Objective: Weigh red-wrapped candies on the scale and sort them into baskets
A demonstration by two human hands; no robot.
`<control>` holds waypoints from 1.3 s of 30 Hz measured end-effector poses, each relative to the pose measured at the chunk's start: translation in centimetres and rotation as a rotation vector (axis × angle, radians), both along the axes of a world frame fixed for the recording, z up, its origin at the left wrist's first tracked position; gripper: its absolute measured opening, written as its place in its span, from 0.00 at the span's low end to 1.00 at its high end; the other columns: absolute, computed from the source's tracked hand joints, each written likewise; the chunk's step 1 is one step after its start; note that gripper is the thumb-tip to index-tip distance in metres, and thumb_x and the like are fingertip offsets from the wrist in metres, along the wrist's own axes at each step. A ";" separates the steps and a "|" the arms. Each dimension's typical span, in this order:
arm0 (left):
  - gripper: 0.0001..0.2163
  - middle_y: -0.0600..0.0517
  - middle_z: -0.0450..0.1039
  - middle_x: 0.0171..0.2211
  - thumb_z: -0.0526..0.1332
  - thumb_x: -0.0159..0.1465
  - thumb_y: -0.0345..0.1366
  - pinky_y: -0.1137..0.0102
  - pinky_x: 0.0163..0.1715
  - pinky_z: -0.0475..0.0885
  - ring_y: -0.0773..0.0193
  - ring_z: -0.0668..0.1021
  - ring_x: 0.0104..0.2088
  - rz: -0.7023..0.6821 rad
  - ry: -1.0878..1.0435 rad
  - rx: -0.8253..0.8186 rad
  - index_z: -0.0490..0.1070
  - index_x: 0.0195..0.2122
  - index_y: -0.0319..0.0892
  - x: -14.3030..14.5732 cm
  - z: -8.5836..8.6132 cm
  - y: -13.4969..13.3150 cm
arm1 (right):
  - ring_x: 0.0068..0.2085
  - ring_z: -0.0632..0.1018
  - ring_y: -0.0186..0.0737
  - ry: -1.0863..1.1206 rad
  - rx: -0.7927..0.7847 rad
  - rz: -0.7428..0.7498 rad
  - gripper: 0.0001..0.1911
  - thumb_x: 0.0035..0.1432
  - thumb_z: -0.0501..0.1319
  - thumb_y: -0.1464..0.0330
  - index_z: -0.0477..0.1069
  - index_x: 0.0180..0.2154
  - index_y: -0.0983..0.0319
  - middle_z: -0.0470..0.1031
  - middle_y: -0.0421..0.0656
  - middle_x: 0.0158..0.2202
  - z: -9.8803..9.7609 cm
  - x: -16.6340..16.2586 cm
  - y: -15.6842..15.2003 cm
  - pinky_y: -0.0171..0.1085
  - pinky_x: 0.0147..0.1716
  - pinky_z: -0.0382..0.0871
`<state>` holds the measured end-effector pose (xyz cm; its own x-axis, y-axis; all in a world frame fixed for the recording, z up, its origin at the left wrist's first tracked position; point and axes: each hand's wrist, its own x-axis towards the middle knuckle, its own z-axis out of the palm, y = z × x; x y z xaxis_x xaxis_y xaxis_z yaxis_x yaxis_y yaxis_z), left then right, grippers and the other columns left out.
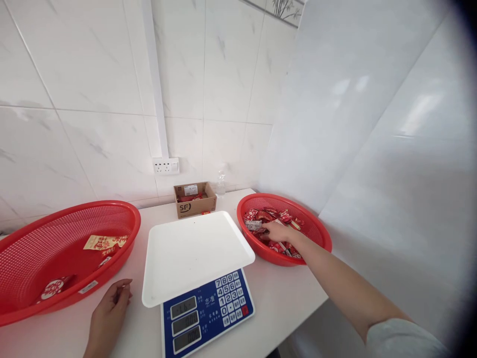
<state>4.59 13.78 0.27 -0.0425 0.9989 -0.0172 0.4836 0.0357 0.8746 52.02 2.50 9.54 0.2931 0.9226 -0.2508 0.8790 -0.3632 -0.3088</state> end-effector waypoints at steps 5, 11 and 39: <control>0.18 0.52 0.74 0.26 0.54 0.48 0.49 0.65 0.32 0.71 0.56 0.78 0.31 0.000 0.030 0.022 0.70 0.36 0.45 0.0 0.0 0.0 | 0.46 0.73 0.47 0.089 0.185 -0.102 0.19 0.56 0.55 0.60 0.71 0.46 0.62 0.74 0.48 0.46 0.9 0.1 -0.6 0.38 0.44 0.65; 0.17 0.52 0.74 0.26 0.54 0.49 0.48 0.66 0.31 0.71 0.57 0.77 0.29 -0.001 0.035 0.016 0.70 0.35 0.44 0.3 1.1 -0.6 | 0.45 0.73 0.46 0.208 0.432 -0.263 0.23 0.59 0.48 0.55 0.69 0.44 0.65 0.73 0.51 0.46 2.7 -1.4 -0.4 0.38 0.42 0.66; 0.13 0.56 0.67 0.22 0.55 0.54 0.44 0.70 0.27 0.67 0.63 0.72 0.25 -0.046 -0.102 0.092 0.69 0.35 0.43 0.4 0.1 -1.2 | 0.23 0.72 0.32 0.583 0.294 0.033 0.11 0.51 0.60 0.60 0.67 0.34 0.60 0.71 0.38 0.26 3.8 -16.6 4.6 0.27 0.16 0.59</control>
<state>5.01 12.60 0.38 0.0002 0.9973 0.0729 0.3913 -0.0672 0.9178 35.40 7.07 13.33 0.1558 0.9831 -0.0961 0.5468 -0.1669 -0.8205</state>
